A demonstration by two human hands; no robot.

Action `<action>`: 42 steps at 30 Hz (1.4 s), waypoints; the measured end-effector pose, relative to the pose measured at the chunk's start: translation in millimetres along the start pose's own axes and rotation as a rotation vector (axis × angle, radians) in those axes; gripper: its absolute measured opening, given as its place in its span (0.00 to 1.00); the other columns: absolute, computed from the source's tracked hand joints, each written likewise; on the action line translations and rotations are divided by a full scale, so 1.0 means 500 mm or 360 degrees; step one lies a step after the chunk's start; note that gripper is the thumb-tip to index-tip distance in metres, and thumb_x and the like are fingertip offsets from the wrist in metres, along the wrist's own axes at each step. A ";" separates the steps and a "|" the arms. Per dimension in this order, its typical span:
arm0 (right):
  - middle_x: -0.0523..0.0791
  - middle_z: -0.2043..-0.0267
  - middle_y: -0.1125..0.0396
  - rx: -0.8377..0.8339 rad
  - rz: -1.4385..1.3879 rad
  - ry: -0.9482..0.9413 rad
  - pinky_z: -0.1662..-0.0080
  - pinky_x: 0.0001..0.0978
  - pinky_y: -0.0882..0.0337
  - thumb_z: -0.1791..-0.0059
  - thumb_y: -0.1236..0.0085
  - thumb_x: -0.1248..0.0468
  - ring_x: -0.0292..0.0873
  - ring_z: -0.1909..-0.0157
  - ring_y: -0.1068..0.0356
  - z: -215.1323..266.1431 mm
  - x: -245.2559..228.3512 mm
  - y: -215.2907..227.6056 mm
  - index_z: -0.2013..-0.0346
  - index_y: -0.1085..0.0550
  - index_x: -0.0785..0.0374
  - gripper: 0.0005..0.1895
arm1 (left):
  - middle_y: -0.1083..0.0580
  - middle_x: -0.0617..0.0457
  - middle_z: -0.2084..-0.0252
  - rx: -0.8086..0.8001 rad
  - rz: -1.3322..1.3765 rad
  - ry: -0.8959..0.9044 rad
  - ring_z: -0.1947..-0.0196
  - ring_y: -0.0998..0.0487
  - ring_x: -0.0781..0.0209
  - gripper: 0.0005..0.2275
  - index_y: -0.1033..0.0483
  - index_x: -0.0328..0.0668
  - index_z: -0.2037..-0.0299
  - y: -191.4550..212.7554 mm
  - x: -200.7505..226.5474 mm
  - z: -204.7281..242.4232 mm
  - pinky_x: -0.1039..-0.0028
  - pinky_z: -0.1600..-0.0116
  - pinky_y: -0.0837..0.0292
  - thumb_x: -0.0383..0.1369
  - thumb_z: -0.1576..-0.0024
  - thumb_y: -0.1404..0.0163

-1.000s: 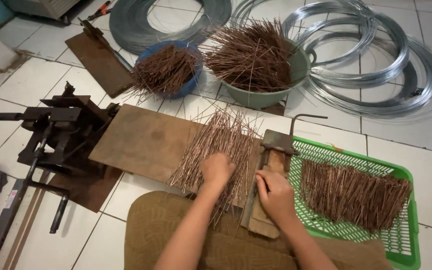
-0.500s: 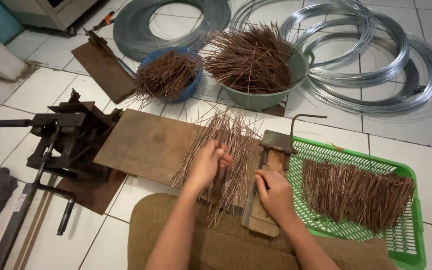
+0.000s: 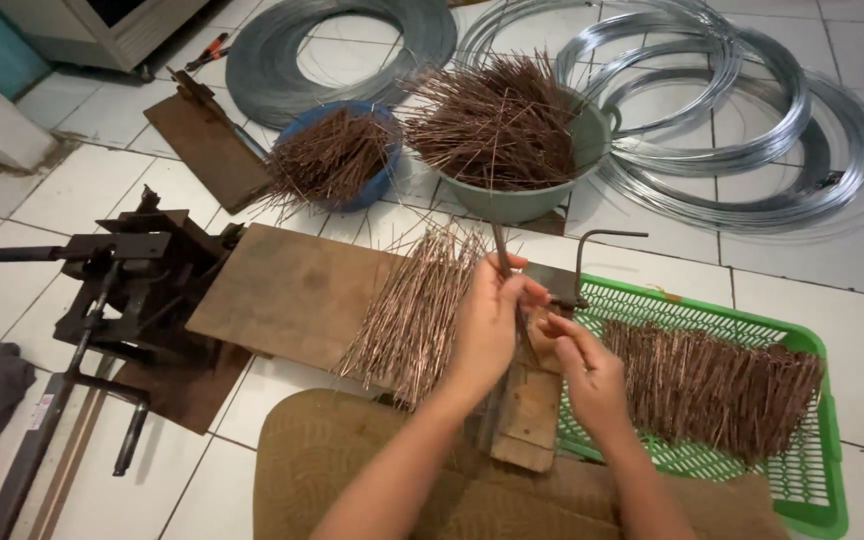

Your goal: The person sits on the floor and repeatedly picks up straight copper wires, bends them around a metal jig, and places the bent wires into a green basket. The process is repeated continuously throughout the clip.

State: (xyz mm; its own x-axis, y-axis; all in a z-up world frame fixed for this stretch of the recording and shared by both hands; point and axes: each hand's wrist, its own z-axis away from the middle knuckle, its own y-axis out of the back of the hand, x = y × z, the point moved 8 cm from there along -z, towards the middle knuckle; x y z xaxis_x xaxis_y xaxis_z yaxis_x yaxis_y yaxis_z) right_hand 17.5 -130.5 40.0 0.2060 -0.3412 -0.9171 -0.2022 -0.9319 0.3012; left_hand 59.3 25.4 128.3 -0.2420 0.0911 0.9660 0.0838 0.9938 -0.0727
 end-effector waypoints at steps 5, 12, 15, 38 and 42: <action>0.60 0.45 0.27 -0.0309 0.0001 -0.0139 0.41 0.57 0.31 0.45 0.48 0.59 0.61 0.40 0.29 0.013 0.047 -0.046 0.34 0.31 0.64 0.25 | 0.20 0.44 0.63 -0.0081 -0.0029 0.0131 0.60 0.17 0.54 0.07 0.34 0.37 0.48 -0.007 -0.071 -0.002 0.68 0.51 0.22 0.25 0.33 0.62; 0.54 0.64 0.24 -0.0620 -0.0712 -0.0729 0.65 0.36 0.21 0.46 0.54 0.71 0.48 0.69 0.25 0.021 0.077 -0.076 0.40 0.28 0.74 0.19 | 0.24 0.38 0.53 0.0178 0.0782 0.0867 0.53 0.19 0.49 0.07 0.38 0.38 0.47 0.027 -0.130 -0.009 0.69 0.45 0.21 0.23 0.33 0.64; 0.55 0.63 0.26 -0.0621 -0.0864 -0.0998 0.71 0.34 0.25 0.46 0.54 0.71 0.46 0.75 0.30 0.033 0.063 -0.058 0.38 0.29 0.75 0.21 | 0.25 0.38 0.44 0.0111 0.0894 0.1013 0.47 0.22 0.47 0.14 0.37 0.37 0.39 0.027 -0.127 0.006 0.64 0.44 0.23 0.27 0.35 0.60; 0.43 0.63 0.27 -0.0115 0.0024 -0.0183 0.60 0.34 0.33 0.45 0.51 0.56 0.40 0.63 0.31 -0.018 0.152 0.001 0.54 0.23 0.62 0.15 | 0.20 0.50 0.53 -0.0615 0.0028 0.0590 0.49 0.19 0.61 0.08 0.26 0.43 0.49 -0.089 -0.007 -0.025 0.75 0.50 0.22 0.27 0.36 0.55; 0.53 0.51 0.28 -0.0089 -0.0719 -0.0914 0.49 0.37 0.29 0.45 0.51 0.60 0.48 0.51 0.30 -0.005 0.210 -0.008 0.43 0.26 0.74 0.22 | 0.20 0.46 0.57 -0.0619 0.0350 0.0741 0.56 0.19 0.57 0.03 0.28 0.40 0.59 -0.083 -0.067 -0.036 0.69 0.58 0.18 0.23 0.36 0.54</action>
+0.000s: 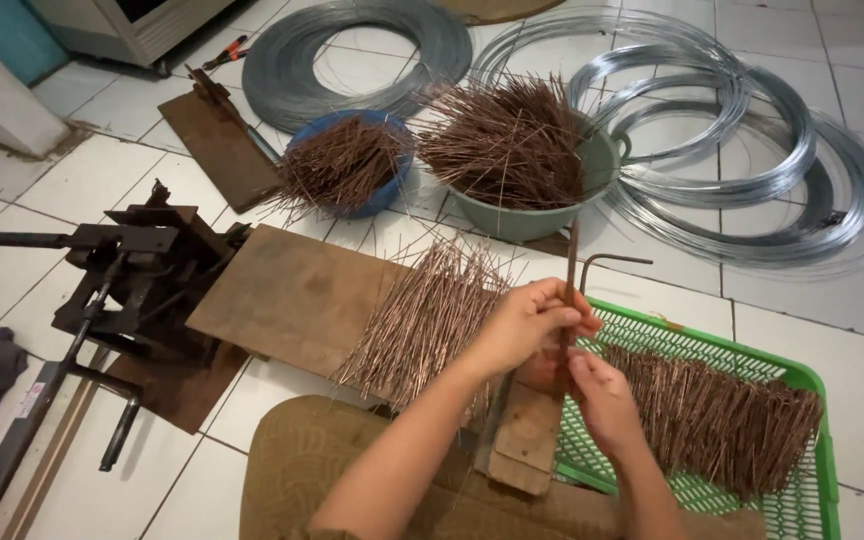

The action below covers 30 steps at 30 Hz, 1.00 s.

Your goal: The person sits on the floor and repeatedly picks up straight copper wires, bends them around a metal jig, and places the bent wires into a green basket. The process is repeated continuously throughout the clip.

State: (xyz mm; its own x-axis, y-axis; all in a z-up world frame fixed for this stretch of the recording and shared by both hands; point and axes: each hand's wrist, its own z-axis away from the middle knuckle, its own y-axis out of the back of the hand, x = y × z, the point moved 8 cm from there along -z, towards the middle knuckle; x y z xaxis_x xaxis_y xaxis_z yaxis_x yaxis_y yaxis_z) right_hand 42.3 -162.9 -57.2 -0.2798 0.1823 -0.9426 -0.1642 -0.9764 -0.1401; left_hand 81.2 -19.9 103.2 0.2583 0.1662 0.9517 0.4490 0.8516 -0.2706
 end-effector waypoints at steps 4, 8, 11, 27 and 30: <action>0.54 0.64 0.24 -0.0952 -0.0424 0.0218 0.61 0.46 0.21 0.45 0.49 0.56 0.54 0.68 0.22 0.039 -0.039 -0.052 0.59 0.23 0.71 0.18 | 0.20 0.43 0.60 -0.0299 0.0101 0.0138 0.59 0.17 0.56 0.06 0.27 0.33 0.59 -0.025 0.022 0.037 0.78 0.55 0.18 0.19 0.33 0.57; 0.49 0.66 0.26 -0.1471 -0.0885 0.0447 0.68 0.32 0.22 0.48 0.38 0.68 0.43 0.72 0.26 0.095 -0.079 -0.098 0.51 0.31 0.66 0.14 | 0.20 0.43 0.57 -0.0907 0.0246 0.0007 0.63 0.16 0.61 0.04 0.26 0.34 0.55 -0.068 -0.002 0.040 0.80 0.58 0.16 0.19 0.34 0.54; 0.50 0.66 0.25 -0.0645 -0.0224 0.0456 0.64 0.36 0.25 0.53 0.36 0.70 0.45 0.66 0.27 0.063 -0.088 -0.066 0.62 0.21 0.71 0.07 | 0.23 0.46 0.48 -0.0742 -0.0167 -0.0026 0.51 0.20 0.59 0.13 0.31 0.39 0.43 -0.103 0.057 0.072 0.73 0.48 0.19 0.25 0.37 0.54; 0.55 0.64 0.25 0.0196 0.1400 0.1371 0.58 0.52 0.24 0.50 0.35 0.65 0.61 0.58 0.25 -0.020 -0.131 -0.001 0.56 0.20 0.66 0.10 | 0.18 0.60 0.63 0.0139 -0.1015 -0.0672 0.52 0.17 0.58 0.06 0.19 0.61 0.56 -0.039 0.029 -0.027 0.70 0.47 0.21 0.38 0.40 0.46; 0.57 0.66 0.26 0.0232 0.1217 0.1225 0.59 0.51 0.24 0.50 0.40 0.72 0.63 0.59 0.25 -0.042 -0.225 -0.004 0.59 0.21 0.68 0.06 | 0.20 0.52 0.62 0.0189 -0.0953 -0.0824 0.55 0.18 0.46 0.06 0.19 0.62 0.58 -0.023 0.071 -0.123 0.60 0.48 0.22 0.40 0.43 0.45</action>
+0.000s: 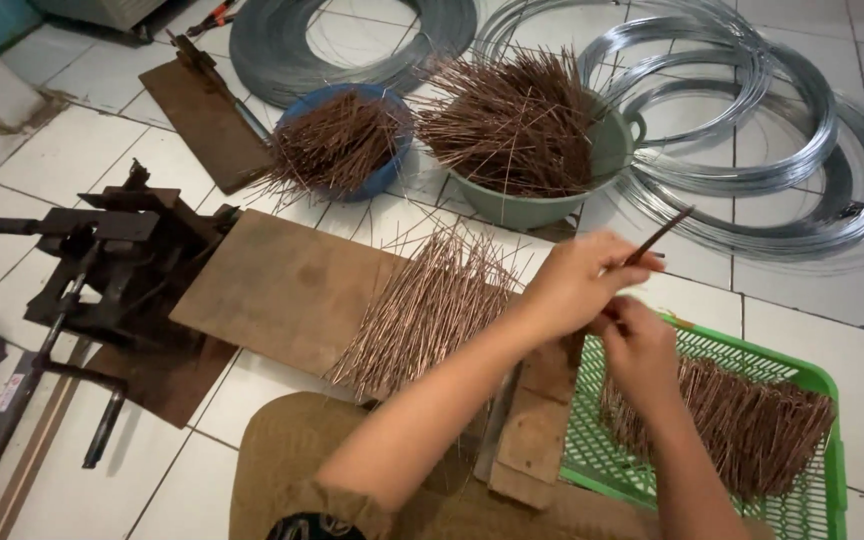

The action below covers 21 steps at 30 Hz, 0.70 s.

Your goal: The person sits on the floor and repeatedly picks up straight copper wires, bends them around a metal jig, and places the bent wires into a green basket. The process is repeated continuously throughout the clip.

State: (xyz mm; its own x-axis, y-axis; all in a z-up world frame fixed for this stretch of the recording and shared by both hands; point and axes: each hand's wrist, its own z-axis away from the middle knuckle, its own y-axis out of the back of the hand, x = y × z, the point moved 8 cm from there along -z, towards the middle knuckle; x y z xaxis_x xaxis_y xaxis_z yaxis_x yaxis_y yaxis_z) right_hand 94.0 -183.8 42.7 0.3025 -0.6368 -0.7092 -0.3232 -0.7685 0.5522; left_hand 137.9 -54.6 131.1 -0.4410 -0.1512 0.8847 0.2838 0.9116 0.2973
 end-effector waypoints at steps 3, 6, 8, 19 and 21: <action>0.59 0.68 0.28 0.0042 -0.0111 0.0011 0.60 0.46 0.24 0.49 0.40 0.73 0.62 0.61 0.25 -0.064 0.008 -0.004 0.60 0.22 0.71 0.04 | 0.26 0.53 0.66 -0.0022 -0.0154 0.0076 0.57 0.18 0.45 0.07 0.18 0.68 0.58 0.002 -0.037 -0.093 0.60 0.48 0.21 0.45 0.45 0.45; 0.54 0.71 0.28 0.0046 -0.0253 -0.0053 0.61 0.45 0.24 0.45 0.39 0.71 0.53 0.66 0.24 -0.102 0.010 -0.020 0.61 0.21 0.69 0.03 | 0.24 0.59 0.71 0.0039 -0.0137 0.0136 0.61 0.16 0.52 0.12 0.18 0.62 0.58 -0.022 -0.125 -0.167 0.63 0.53 0.19 0.44 0.52 0.40; 0.51 0.73 0.28 0.0002 -0.0310 -0.0100 0.60 0.43 0.24 0.45 0.40 0.70 0.49 0.68 0.25 -0.115 0.042 -0.041 0.62 0.22 0.67 0.03 | 0.24 0.60 0.71 0.0047 -0.0220 0.0130 0.61 0.16 0.52 0.09 0.18 0.64 0.62 -0.017 -0.150 -0.189 0.64 0.53 0.19 0.45 0.52 0.40; 0.55 0.69 0.29 -0.0251 -0.0894 -0.0711 0.61 0.38 0.23 0.46 0.45 0.74 0.46 0.70 0.26 -0.104 0.163 -0.134 0.57 0.24 0.73 0.05 | 0.25 0.54 0.72 -0.0059 -0.0242 0.0119 0.62 0.19 0.50 0.08 0.17 0.59 0.66 -0.062 -0.323 -0.236 0.63 0.55 0.22 0.44 0.52 0.40; 0.56 0.66 0.31 -0.0241 -0.0967 -0.0860 0.61 0.39 0.21 0.45 0.47 0.75 0.47 0.69 0.27 -0.101 0.165 -0.138 0.54 0.26 0.76 0.06 | 0.25 0.59 0.75 -0.0057 -0.0139 0.0346 0.67 0.18 0.59 0.09 0.17 0.62 0.68 -0.069 -0.371 -0.237 0.68 0.56 0.21 0.47 0.56 0.39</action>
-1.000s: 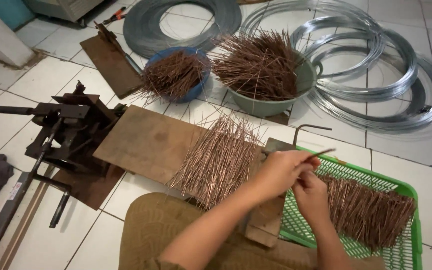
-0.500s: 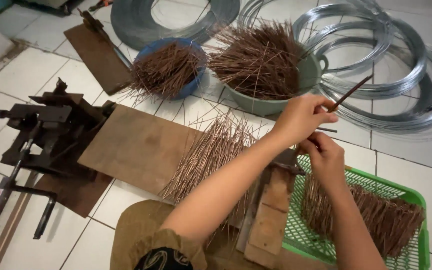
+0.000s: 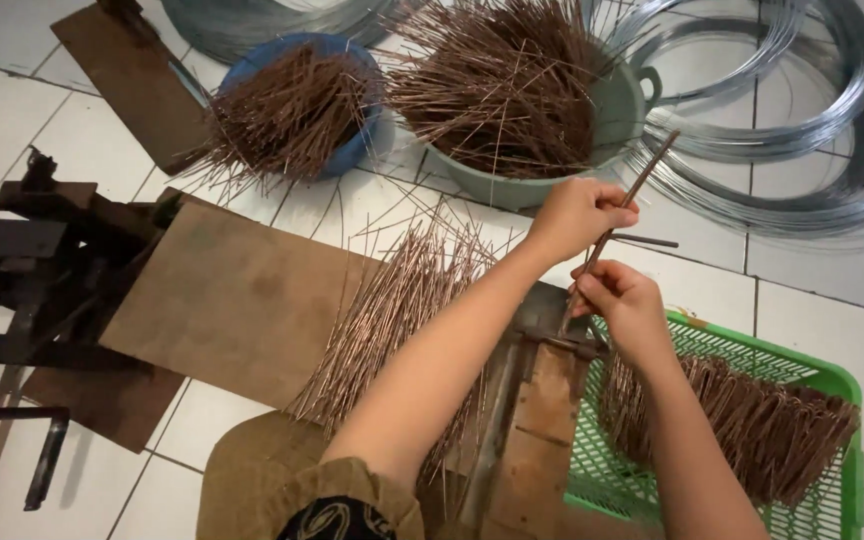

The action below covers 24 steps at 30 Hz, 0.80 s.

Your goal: The person sits on the floor and repeatedly picks up straight copper wires, bends them around a metal jig, and places the bent wires into a green basket. The process is repeated continuously throughout the clip.

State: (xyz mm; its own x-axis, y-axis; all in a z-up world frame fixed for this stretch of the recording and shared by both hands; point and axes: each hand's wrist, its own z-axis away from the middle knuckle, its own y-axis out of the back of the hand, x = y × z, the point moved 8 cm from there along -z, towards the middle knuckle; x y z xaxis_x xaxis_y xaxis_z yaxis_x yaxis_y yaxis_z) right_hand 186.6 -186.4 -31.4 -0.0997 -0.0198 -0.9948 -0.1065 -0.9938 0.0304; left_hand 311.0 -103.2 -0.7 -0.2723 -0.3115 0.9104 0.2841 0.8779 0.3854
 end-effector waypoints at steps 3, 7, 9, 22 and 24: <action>0.55 0.67 0.31 0.0039 -0.0072 -0.0076 0.64 0.39 0.20 0.46 0.43 0.72 0.47 0.71 0.27 -0.014 0.042 0.015 0.56 0.26 0.75 0.07 | 0.21 0.60 0.75 -0.0031 -0.0176 0.0229 0.62 0.16 0.54 0.09 0.16 0.62 0.69 -0.004 -0.006 -0.003 0.67 0.56 0.20 0.47 0.58 0.40; 0.54 0.68 0.31 0.0045 -0.0078 -0.0122 0.65 0.36 0.20 0.46 0.43 0.71 0.45 0.72 0.26 -0.022 0.073 0.027 0.57 0.26 0.74 0.06 | 0.20 0.65 0.76 -0.0092 -0.0304 0.0396 0.63 0.15 0.57 0.07 0.16 0.68 0.72 -0.030 -0.044 -0.013 0.71 0.57 0.20 0.48 0.58 0.42; 0.54 0.65 0.29 0.0010 -0.0146 -0.0215 0.66 0.36 0.20 0.48 0.41 0.71 0.44 0.71 0.25 -0.020 0.091 0.021 0.57 0.26 0.75 0.09 | 0.19 0.61 0.75 -0.0142 -0.0392 0.0414 0.62 0.15 0.55 0.07 0.16 0.68 0.73 -0.026 -0.044 -0.004 0.70 0.57 0.19 0.49 0.58 0.42; 0.47 0.58 0.26 -0.0008 0.0330 -0.0263 0.59 0.29 0.33 0.41 0.50 0.52 0.40 0.59 0.29 -0.013 0.022 0.044 0.49 0.23 0.63 0.19 | 0.23 0.46 0.79 -0.0065 0.0462 0.0878 0.83 0.20 0.58 0.08 0.17 0.36 0.64 -0.009 -0.087 0.169 0.75 0.77 0.22 0.28 0.52 0.38; 0.48 0.57 0.28 0.0089 0.0136 -0.0175 0.54 0.30 0.29 0.43 0.43 0.50 0.40 0.56 0.31 -0.018 0.039 0.049 0.47 0.24 0.65 0.21 | 0.22 0.39 0.74 -0.0124 0.0666 0.0906 0.79 0.20 0.57 0.13 0.19 0.27 0.61 -0.008 -0.046 0.206 0.75 0.72 0.19 0.26 0.54 0.36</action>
State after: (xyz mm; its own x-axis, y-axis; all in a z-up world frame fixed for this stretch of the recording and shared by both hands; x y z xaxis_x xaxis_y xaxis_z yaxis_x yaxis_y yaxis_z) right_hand 191.1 -212.0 -51.2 -0.2184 -0.0891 -0.9718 -0.1476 -0.9814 0.1231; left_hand 221.6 -61.8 -38.9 0.3903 -0.1140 0.9136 0.3305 0.9435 -0.0235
